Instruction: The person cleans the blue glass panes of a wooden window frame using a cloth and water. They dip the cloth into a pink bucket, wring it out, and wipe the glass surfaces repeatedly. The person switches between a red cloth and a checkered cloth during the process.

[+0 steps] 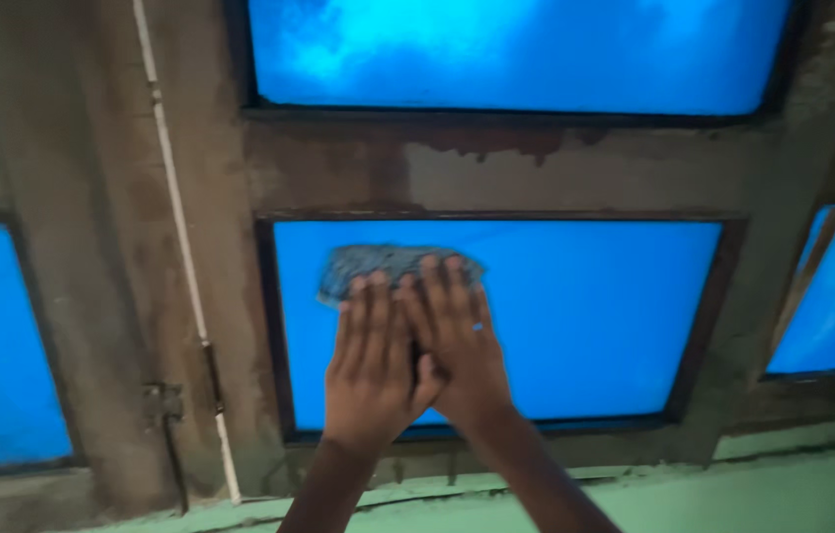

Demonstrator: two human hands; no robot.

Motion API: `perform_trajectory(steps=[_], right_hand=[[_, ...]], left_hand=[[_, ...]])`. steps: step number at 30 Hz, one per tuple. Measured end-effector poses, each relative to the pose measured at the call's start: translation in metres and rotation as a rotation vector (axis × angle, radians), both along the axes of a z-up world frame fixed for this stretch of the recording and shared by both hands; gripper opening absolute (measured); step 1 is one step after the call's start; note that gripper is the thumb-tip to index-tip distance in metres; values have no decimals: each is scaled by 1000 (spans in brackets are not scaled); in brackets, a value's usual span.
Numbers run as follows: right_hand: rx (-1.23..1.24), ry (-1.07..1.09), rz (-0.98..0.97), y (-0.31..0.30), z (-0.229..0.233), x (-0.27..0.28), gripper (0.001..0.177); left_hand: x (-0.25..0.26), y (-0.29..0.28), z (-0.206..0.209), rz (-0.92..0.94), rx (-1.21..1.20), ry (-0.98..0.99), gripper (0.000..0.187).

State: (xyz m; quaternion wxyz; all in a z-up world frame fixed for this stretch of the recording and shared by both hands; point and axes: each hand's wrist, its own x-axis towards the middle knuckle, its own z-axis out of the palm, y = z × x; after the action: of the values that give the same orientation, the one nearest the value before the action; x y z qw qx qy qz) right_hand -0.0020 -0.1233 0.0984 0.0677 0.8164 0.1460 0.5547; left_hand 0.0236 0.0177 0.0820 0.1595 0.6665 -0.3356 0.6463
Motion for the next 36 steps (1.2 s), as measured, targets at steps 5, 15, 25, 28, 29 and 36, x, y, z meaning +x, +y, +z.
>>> perform_trajectory(steps=[5,15,25,28,29,36], right_hand=[[41,-75,-79,-76,13,-20,75],[28,-186,-318,-184,15,-66,75],[175,-137,10,-178,34,-83,91],[175,-124,-20,-184,30,-72,77],[171,-121,-73,-187,26,-70,75],[263,-222,-311,-152,46,-70,68]], left_hand=[[-13,-76,21,-89,22,-62,67],[-61,-197,41,-15,88,-86,58],[-83,-188,73,111,52,-110,39],[-79,-191,68,-42,28,-162,39],[-77,-193,67,-49,87,-84,31],[-100,-149,107,-199,78,-185,25]])
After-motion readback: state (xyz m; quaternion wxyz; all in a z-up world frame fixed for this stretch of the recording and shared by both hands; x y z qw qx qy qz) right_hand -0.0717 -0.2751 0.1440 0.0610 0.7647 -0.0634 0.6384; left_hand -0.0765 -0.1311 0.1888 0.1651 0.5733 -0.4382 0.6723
